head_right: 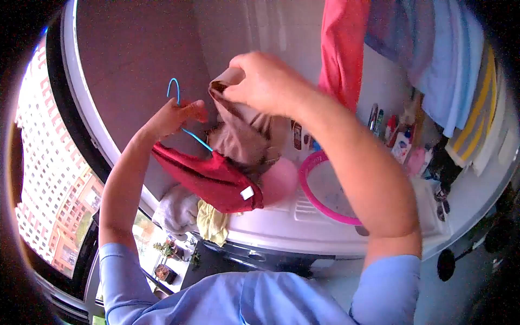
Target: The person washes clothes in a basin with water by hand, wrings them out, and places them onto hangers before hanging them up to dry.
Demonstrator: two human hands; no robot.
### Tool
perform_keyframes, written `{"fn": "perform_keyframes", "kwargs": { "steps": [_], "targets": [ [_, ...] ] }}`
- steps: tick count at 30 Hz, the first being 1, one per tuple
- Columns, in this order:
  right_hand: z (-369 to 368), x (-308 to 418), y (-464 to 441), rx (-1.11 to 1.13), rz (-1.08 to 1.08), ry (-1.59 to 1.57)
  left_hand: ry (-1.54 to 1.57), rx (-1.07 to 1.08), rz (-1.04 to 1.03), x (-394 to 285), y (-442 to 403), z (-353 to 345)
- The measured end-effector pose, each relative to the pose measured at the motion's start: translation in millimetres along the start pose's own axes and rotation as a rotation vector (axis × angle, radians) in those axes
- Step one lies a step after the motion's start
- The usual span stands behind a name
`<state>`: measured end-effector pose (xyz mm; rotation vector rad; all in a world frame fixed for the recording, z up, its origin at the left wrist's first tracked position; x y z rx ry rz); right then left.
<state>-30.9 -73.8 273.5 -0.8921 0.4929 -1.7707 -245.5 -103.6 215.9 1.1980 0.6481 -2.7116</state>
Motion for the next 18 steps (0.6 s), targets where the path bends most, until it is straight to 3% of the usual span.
{"fn": "perform_keyframes", "kwargs": {
  "steps": [2,4,5,9,12,16,18],
  "targets": [
    [15.0,16.6,-15.4,0.056,-0.051,0.562,-0.041,-0.039,-0.085,4.8,-3.1,8.2],
    [4.0,13.9,-22.4,0.414,-0.372,0.549,-0.095,-0.044,-0.153,8.0,-3.5,13.1],
    [-4.4,0.1,-28.0,0.469,-0.442,0.406,-0.098,-0.038,-0.164,6.4,-1.6,13.6],
    [-27.1,-28.7,-35.5,0.472,-0.408,-0.435,0.027,-0.083,-0.176,-21.2,18.1,5.2],
    [-4.2,-20.9,-31.9,0.427,-0.304,-0.411,0.087,-0.075,-0.211,-20.5,18.3,4.6],
    [-17.0,-10.2,-15.4,0.664,-0.246,0.028,0.171,0.102,-0.235,-19.6,14.7,-4.4],
    [-26.8,1.3,-14.1,0.642,-0.13,0.041,0.249,0.216,-0.302,-16.4,5.7,-18.4]
  ]
}}
Point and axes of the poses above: each hand's wrist, its own y-axis away from the middle knuckle, its own z-axis out of the back of the hand, x = y × z, the point moved 6 cm from there along -y, towards the middle knuckle, and after that the axes turned 7 degrees about -x, right-handed, at the moved point
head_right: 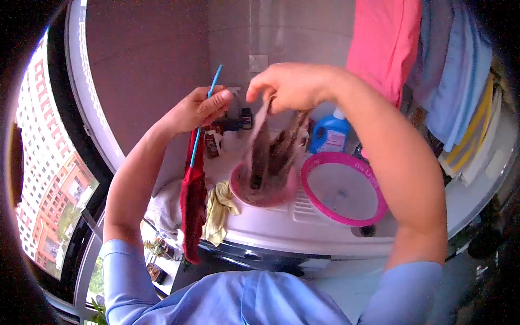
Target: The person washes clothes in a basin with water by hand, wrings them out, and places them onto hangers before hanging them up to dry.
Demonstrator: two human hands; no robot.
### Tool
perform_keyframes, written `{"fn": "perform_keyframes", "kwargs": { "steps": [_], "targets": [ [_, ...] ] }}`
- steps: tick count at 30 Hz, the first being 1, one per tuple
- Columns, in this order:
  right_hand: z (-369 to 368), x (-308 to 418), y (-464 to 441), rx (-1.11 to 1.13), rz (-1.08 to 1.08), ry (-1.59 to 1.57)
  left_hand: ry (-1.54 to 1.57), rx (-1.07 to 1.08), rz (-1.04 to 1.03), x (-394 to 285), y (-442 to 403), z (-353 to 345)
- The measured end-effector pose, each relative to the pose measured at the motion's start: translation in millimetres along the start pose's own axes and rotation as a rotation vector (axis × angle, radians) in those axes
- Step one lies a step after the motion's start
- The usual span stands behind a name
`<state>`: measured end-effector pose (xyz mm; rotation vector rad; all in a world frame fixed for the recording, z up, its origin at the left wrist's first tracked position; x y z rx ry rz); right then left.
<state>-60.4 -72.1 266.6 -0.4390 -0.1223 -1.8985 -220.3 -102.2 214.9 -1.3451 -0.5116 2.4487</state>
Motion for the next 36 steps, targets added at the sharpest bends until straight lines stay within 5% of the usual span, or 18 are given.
{"fn": "perform_keyframes", "kwargs": {
  "steps": [4,6,12,14,17,22,27,28,30,33,36],
  "targets": [
    [6.8,37.4,-5.4,-0.088,0.216,0.002,-0.315,0.103,-0.133,2.1,0.2,-21.5],
    [16.6,50.7,-8.3,-0.107,0.281,-0.046,-0.233,0.208,-0.196,2.2,4.7,-39.5],
    [2.8,34.3,-24.7,0.031,0.091,-0.185,-0.203,0.368,-0.383,-36.2,34.9,-59.8],
    [-2.5,22.8,-23.4,0.009,-0.017,-0.267,0.069,0.256,-0.345,-35.3,38.2,-45.7],
    [-11.2,1.7,-34.9,-0.016,0.078,-0.632,0.207,0.068,-0.267,-35.0,37.6,-29.0],
    [-21.9,-19.5,-36.3,0.06,0.218,-1.182,0.885,-0.098,-0.082,-29.0,24.0,-15.4],
    [-32.4,-26.4,-44.7,-0.152,0.166,-1.244,1.028,-0.174,-0.344,-17.7,26.6,-8.9],
    [-35.3,-27.5,-43.9,-0.18,0.127,-1.202,0.713,-0.42,-0.223,-14.7,29.8,0.3],
    [-41.9,-28.3,-40.5,-0.232,0.051,-1.116,1.211,-0.212,-0.144,-0.8,20.0,-1.9],
    [-50.4,-38.3,-40.4,-0.278,-0.018,-0.93,0.659,-0.508,-0.279,-0.9,26.6,11.5],
    [-49.2,-34.2,-38.3,-0.407,0.064,-0.858,0.72,-0.554,-0.193,-15.5,24.9,2.0]
  ]
}}
Point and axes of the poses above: each hand's wrist, its own y-axis away from the middle knuckle, its own z-axis out of the back of the hand, x = y × z, the point moved 6 cm from there along -y, towards the middle knuckle, and after that the axes turned 7 degrees about -x, right-handed, at the moved point
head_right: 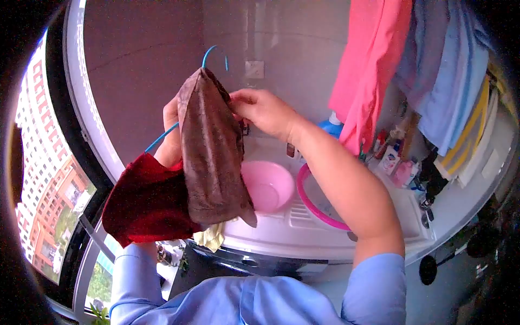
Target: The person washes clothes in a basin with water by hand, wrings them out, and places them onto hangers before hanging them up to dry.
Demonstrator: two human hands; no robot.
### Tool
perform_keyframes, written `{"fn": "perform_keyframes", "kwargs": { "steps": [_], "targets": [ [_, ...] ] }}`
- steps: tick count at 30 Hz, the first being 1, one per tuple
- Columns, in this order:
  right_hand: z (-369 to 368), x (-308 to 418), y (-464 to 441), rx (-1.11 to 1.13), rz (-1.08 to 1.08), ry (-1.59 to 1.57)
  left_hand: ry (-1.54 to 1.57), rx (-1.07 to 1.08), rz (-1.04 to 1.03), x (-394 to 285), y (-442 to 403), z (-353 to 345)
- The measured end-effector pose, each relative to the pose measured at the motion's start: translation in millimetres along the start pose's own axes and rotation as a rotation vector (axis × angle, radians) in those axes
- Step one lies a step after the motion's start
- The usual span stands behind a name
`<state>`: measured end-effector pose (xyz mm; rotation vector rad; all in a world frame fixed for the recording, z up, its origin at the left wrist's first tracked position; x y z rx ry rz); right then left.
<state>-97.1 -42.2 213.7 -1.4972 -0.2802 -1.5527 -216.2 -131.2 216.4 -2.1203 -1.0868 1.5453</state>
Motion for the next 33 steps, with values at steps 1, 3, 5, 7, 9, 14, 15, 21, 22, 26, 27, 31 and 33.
{"fn": "perform_keyframes", "kwargs": {
  "steps": [1,3,5,7,9,14,15,21,22,26,27,31,33],
  "targets": [
    [0.0,7.6,2.3,-0.04,0.063,-0.001,0.146,0.027,0.048,-6.5,1.7,-9.5],
    [3.1,12.0,5.8,-0.099,0.152,-0.007,0.197,0.097,0.079,-6.8,-2.7,-18.0],
    [6.4,8.5,8.8,-0.137,0.206,-0.016,0.274,0.055,0.113,-7.2,-4.2,-25.0],
    [9.0,14.4,26.4,-0.368,0.316,0.074,0.256,0.08,0.084,-14.2,-3.8,-32.1],
    [9.1,16.3,50.4,-0.482,0.302,-0.005,0.282,0.101,0.078,-13.0,-7.5,-34.0],
    [-15.1,4.9,73.9,-0.185,0.19,0.43,0.088,0.162,0.116,-5.3,-6.0,-39.8],
    [-7.8,0.4,70.0,-0.166,0.099,0.562,0.077,0.166,0.122,-1.1,-5.7,-40.3],
    [27.8,8.5,54.4,-0.377,0.109,0.965,0.047,0.312,0.226,-0.2,0.0,-35.5],
    [29.1,12.6,50.7,-0.428,0.177,1.001,0.071,0.381,0.241,-4.1,2.7,-35.5],
    [22.8,13.3,31.5,-0.567,0.421,1.024,0.17,0.391,0.197,-2.2,5.9,-33.7],
    [18.2,14.4,26.0,-0.588,0.475,1.0,0.154,0.3,0.201,-7.6,10.4,-38.3],
    [4.6,23.2,0.8,-0.703,0.539,0.833,0.396,0.536,0.141,-11.3,12.3,-49.0],
    [-0.9,32.9,-7.4,-0.745,0.593,0.739,0.538,0.459,0.163,-18.0,13.1,-50.0]
  ]
}}
Point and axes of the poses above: each hand's wrist, its own y-axis away from the middle knuckle, its own z-axis out of the back of the hand, x = y × z, the point moved 6 cm from there along -y, towards the middle knuckle, and after that the axes turned 7 degrees about -x, right-handed, at the moved point
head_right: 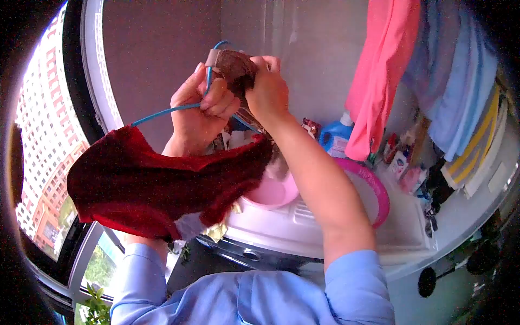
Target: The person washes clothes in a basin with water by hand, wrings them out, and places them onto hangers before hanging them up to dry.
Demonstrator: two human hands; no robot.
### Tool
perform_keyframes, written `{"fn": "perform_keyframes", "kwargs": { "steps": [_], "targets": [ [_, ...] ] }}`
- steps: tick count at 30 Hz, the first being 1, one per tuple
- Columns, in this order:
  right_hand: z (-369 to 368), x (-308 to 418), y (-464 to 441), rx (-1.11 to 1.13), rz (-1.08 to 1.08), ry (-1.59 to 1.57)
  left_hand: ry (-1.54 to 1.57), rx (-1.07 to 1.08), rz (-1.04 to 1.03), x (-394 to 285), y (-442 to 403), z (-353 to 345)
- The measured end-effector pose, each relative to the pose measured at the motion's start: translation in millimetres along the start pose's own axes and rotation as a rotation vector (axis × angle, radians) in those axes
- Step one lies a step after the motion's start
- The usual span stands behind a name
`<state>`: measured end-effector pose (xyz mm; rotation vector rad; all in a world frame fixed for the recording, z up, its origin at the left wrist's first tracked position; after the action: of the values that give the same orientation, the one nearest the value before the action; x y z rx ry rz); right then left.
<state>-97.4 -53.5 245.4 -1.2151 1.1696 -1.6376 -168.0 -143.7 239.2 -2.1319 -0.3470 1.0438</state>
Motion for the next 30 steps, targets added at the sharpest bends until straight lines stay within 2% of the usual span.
{"fn": "perform_keyframes", "kwargs": {
  "steps": [1,3,4,5,7,8,11,12,15,18,21,22,24,25,26,29,30],
  "targets": [
    [-2.0,2.5,-5.0,-0.035,-0.001,-0.04,0.073,-0.032,-0.016,-2.8,0.1,-1.0],
    [-33.0,-10.5,-13.6,0.216,-0.24,-0.474,0.119,-0.058,-0.017,-5.7,-0.4,-0.6],
    [-41.7,-11.9,-11.7,0.344,-0.246,-0.509,0.143,-0.073,-0.016,-6.8,-0.5,0.4],
    [-49.7,-12.8,-9.1,0.472,-0.253,-0.537,0.142,-0.012,-0.025,-7.4,-0.9,0.5],
    [-47.2,-3.2,2.6,0.71,-0.034,-0.218,0.14,0.111,-0.044,-10.0,-2.3,-4.6],
    [-50.3,-7.0,8.0,0.778,-0.039,-0.23,0.129,-0.03,-0.023,-7.7,1.7,0.2],
    [-33.7,2.3,17.1,0.915,-0.394,-0.615,-0.04,0.101,-0.012,-2.0,4.4,-6.7],
    [-28.7,3.0,15.7,0.876,-0.373,-0.62,-0.079,-0.076,-0.013,-1.1,5.0,-3.4],
    [-15.3,-1.4,16.3,0.782,-0.473,-0.772,-0.228,-0.115,-0.074,1.9,5.6,2.2],
    [-8.1,-9.7,11.5,0.677,-0.213,-0.681,-0.258,-0.213,-0.175,0.6,3.4,6.9],
    [29.6,-12.0,12.5,0.2,-0.199,-0.388,-0.241,-0.346,-0.369,-4.3,2.2,14.0],
    [45.5,4.4,17.4,0.069,-0.181,-0.408,-0.237,-0.39,-0.447,-6.0,2.7,17.2],
    [52.7,27.3,42.6,0.334,-0.291,-0.423,-0.329,-0.482,-0.493,1.0,3.5,24.2],
    [47.7,34.1,61.7,0.599,-0.303,-0.464,-0.377,-0.528,-0.514,5.7,3.5,29.1],
    [48.3,44.3,77.5,0.766,-0.283,-0.515,-0.398,-0.598,-0.544,10.3,0.0,39.2],
    [63.5,64.2,99.8,0.767,-0.366,-0.736,-0.518,-0.515,-0.62,17.1,-2.2,34.8],
    [64.5,53.7,110.5,0.738,-0.689,-0.889,-0.538,-0.505,-0.671,15.8,-3.8,33.8]
  ]
}}
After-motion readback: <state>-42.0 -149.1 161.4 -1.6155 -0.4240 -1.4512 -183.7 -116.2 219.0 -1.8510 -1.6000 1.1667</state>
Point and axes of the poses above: each hand's wrist, its own y-axis away from the middle knuckle, its own z-axis out of the back of the hand, x = y × z, the point moved 6 cm from there along -y, towards the middle knuckle, and after that the axes turned 7 degrees about -x, right-handed, at the moved point
